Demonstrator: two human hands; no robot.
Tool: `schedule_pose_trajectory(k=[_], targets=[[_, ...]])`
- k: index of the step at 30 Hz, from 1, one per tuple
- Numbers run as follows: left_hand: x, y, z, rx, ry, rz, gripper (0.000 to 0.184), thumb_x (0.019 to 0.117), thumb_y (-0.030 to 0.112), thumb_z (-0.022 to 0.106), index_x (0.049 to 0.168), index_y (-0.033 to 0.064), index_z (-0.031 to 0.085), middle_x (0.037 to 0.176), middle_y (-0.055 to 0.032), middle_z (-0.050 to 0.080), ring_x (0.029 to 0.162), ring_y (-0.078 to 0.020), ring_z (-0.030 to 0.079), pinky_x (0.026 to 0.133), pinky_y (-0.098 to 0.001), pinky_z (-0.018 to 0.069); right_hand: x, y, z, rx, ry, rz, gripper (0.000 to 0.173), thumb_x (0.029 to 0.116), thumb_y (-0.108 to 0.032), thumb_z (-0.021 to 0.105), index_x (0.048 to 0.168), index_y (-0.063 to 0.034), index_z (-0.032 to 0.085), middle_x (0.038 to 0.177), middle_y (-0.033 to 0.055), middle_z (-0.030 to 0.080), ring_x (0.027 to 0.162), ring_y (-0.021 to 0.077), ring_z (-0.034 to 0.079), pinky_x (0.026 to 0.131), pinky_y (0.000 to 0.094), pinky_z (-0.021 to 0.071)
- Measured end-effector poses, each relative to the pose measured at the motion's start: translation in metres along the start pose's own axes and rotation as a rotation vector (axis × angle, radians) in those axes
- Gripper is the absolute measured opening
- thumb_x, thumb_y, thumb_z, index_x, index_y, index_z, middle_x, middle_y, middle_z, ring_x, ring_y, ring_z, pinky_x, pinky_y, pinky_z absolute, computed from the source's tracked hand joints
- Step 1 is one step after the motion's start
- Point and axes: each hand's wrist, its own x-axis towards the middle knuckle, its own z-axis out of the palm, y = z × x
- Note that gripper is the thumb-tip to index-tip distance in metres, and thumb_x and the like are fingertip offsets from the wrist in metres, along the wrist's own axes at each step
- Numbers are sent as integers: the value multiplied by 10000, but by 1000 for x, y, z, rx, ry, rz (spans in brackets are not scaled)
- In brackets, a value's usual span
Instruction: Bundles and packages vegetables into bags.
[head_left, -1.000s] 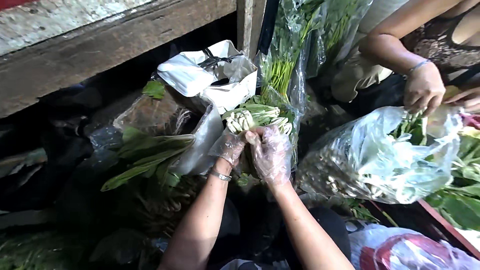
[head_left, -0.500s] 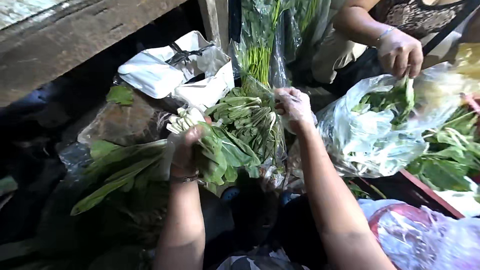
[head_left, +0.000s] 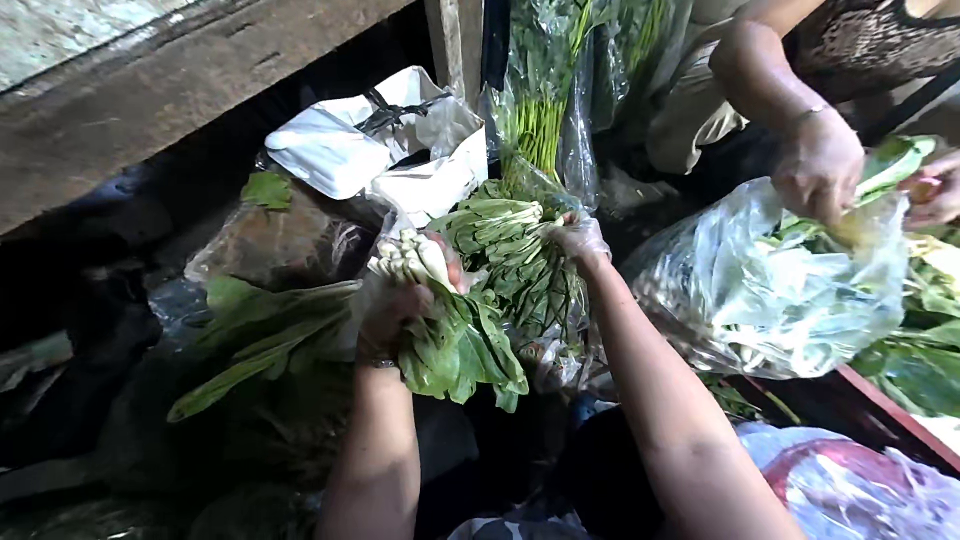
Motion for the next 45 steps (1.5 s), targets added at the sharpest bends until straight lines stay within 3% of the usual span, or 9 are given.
schedule_pose_trajectory(k=[6,15,21,26,28,32,36,41,45], targets=[[3,2,4,-38,-61,16,383,813,415,801,1100,198,670,903,58,687,837,-95,666,783,-268,574,-25,-12,-10,441,-22,-121,368,953,-69,682,1293,-27,545,950,82,641,706,104,592,639,299,532],[-6,-17,-17,-200,-73,96,518,867,402,761,1282,134,606,1034,-27,695,929,-165,675,869,-342,572,-45,-39,-40,713,-54,-199,255,1067,-234,526,1249,-64,579,1004,28,677,870,99,663,764,301,583],[-1,-7,9,-81,-60,-47,500,769,532,820,1095,174,697,902,46,719,821,-84,686,782,-292,597,-61,-54,-61,588,34,-327,203,1029,-179,576,1203,-92,519,927,-17,659,701,77,660,650,273,605],[9,-9,72,323,-288,-350,591,708,249,852,1163,-69,650,996,-68,716,900,-42,650,849,-235,541,-69,-63,-65,284,107,-313,274,1063,-337,530,1256,-142,534,880,-58,626,656,11,581,623,212,523],[14,-5,92,357,-413,-420,587,708,90,854,1220,-85,628,1080,-139,702,976,-108,646,916,-279,519,-67,-67,-66,252,134,-282,339,1079,-367,484,1322,-136,535,927,-44,605,706,14,581,679,229,524],[16,-3,108,415,-611,-488,686,675,117,900,1285,-35,625,1153,-152,700,1055,-165,648,969,-338,501,-63,-85,-75,70,148,-342,337,1057,-311,547,1292,-84,631,1097,17,660,896,31,608,829,267,523],[16,-3,106,411,-642,-493,701,644,168,914,1259,-20,637,1114,-122,708,1020,-136,650,933,-317,514,-45,-104,-76,-355,123,-539,416,1034,-406,550,1208,-68,721,1197,232,682,1156,402,625,991,652,437],[16,-5,103,379,-609,-468,694,611,204,922,1211,-25,658,1055,-84,719,961,-76,654,883,-252,526,-37,-133,-40,59,-3,-582,233,1009,-190,582,1141,-10,648,938,59,681,768,97,658,731,311,582],[19,-9,104,440,-647,-501,670,606,248,922,1184,19,672,1043,-72,717,945,-102,660,867,-297,539,-2,-114,0,389,-170,-279,291,973,-73,612,1241,18,544,871,70,649,638,119,618,608,298,563]])
